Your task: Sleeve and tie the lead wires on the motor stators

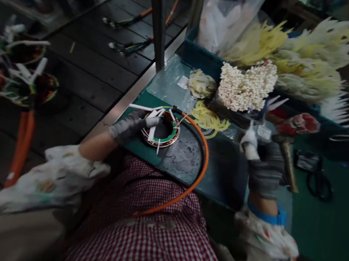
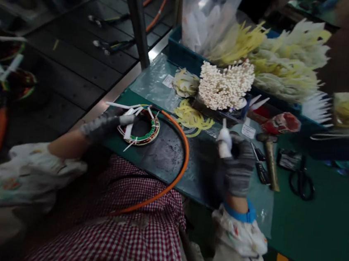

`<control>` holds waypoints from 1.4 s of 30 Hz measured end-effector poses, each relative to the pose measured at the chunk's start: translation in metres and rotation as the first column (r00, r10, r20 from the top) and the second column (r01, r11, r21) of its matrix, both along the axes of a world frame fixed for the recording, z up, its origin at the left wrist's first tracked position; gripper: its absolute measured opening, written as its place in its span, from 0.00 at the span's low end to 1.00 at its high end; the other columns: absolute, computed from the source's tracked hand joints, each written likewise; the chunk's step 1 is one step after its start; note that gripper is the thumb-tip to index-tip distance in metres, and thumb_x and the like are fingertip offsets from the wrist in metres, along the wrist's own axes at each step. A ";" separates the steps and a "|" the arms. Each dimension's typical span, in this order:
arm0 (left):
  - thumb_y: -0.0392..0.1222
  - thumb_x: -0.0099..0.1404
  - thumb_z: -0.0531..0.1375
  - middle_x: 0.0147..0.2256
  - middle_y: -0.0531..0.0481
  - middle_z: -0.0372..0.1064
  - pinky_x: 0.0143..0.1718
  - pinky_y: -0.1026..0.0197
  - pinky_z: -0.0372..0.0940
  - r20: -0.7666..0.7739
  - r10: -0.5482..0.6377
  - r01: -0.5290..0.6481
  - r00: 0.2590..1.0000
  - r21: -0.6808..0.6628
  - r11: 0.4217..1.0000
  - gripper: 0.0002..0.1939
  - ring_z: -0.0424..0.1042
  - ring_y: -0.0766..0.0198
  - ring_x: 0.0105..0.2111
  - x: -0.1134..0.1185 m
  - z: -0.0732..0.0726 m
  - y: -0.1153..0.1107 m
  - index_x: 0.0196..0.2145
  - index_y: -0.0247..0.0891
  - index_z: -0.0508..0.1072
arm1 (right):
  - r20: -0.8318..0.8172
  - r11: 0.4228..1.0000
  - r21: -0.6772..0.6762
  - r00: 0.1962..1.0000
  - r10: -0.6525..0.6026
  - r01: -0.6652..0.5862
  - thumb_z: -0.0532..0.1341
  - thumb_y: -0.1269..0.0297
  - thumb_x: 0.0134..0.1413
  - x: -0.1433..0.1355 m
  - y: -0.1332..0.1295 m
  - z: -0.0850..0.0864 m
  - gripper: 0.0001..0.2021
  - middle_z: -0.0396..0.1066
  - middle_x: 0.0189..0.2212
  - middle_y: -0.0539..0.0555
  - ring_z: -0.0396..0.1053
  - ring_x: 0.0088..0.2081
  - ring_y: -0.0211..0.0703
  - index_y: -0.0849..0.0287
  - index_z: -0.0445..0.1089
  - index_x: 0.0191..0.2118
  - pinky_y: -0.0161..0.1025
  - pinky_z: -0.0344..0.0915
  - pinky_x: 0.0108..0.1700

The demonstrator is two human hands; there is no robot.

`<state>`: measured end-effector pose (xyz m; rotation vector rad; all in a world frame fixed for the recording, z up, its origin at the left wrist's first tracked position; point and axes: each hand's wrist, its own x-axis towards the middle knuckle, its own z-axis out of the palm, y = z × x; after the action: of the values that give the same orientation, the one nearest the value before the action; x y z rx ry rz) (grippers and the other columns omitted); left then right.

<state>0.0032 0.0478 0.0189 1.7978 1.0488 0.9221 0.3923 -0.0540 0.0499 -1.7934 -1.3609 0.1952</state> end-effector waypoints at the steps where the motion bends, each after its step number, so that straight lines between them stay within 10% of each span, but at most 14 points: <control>1: 0.75 0.72 0.67 0.49 0.45 0.88 0.60 0.35 0.83 0.016 -0.027 0.027 1.000 -0.042 0.999 0.34 0.85 0.48 0.50 0.001 0.001 0.009 0.54 0.40 0.84 | -0.049 0.997 -0.020 0.996 0.069 -0.070 0.68 0.45 0.66 -0.023 -0.011 0.003 0.17 0.83 0.40 0.57 0.80 0.39 0.53 0.54 0.80 0.44 0.54 0.80 0.46; 8: 0.61 0.71 0.74 0.66 0.41 0.80 0.74 0.35 0.73 0.062 0.061 -0.065 0.996 0.053 0.997 0.32 0.80 0.40 0.66 0.005 0.003 -0.024 0.66 0.45 0.80 | -0.107 0.930 -0.146 0.940 0.323 -0.336 0.66 0.51 0.69 -0.141 -0.066 -0.035 0.17 0.89 0.40 0.60 0.87 0.38 0.56 0.55 0.83 0.54 0.49 0.85 0.42; 12: 0.49 0.79 0.68 0.70 0.46 0.77 0.80 0.37 0.67 0.048 -0.001 -0.018 0.999 0.399 0.917 0.27 0.72 0.45 0.75 0.004 0.006 -0.064 0.72 0.53 0.76 | -0.055 0.901 -0.168 0.916 0.398 -0.401 0.68 0.52 0.71 -0.139 -0.081 -0.049 0.18 0.90 0.45 0.62 0.89 0.45 0.62 0.55 0.85 0.56 0.57 0.87 0.50; 19: 0.45 0.82 0.63 0.70 0.41 0.77 0.76 0.44 0.73 -0.046 0.095 -0.034 0.994 0.713 0.701 0.29 0.70 0.50 0.76 0.001 -0.002 -0.082 0.77 0.47 0.68 | 0.010 0.830 -0.047 0.831 0.557 -0.556 0.70 0.58 0.72 -0.142 -0.072 -0.018 0.13 0.90 0.45 0.55 0.89 0.45 0.55 0.47 0.86 0.57 0.50 0.86 0.50; 34: 0.50 0.84 0.60 0.70 0.41 0.76 0.76 0.42 0.72 -0.155 0.125 0.033 0.980 0.743 0.668 0.30 0.72 0.48 0.75 -0.003 -0.002 -0.086 0.78 0.47 0.65 | 0.097 0.830 -0.034 0.825 0.557 -0.556 0.68 0.51 0.76 -0.149 -0.060 -0.002 0.13 0.88 0.46 0.55 0.87 0.49 0.56 0.49 0.87 0.52 0.51 0.84 0.59; 42: 0.51 0.84 0.59 0.73 0.43 0.73 0.78 0.38 0.69 -0.273 0.067 0.139 0.960 0.668 0.731 0.30 0.69 0.47 0.77 0.001 0.014 -0.078 0.78 0.51 0.63 | 0.175 0.881 -0.061 0.864 0.472 -0.469 0.68 0.46 0.74 -0.131 -0.059 0.007 0.13 0.86 0.36 0.53 0.86 0.39 0.54 0.46 0.87 0.47 0.50 0.86 0.48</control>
<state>0.0044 -0.0301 0.0329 2.6235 0.8863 1.1498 0.2614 -0.1128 0.0569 -1.4884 -1.9283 0.3066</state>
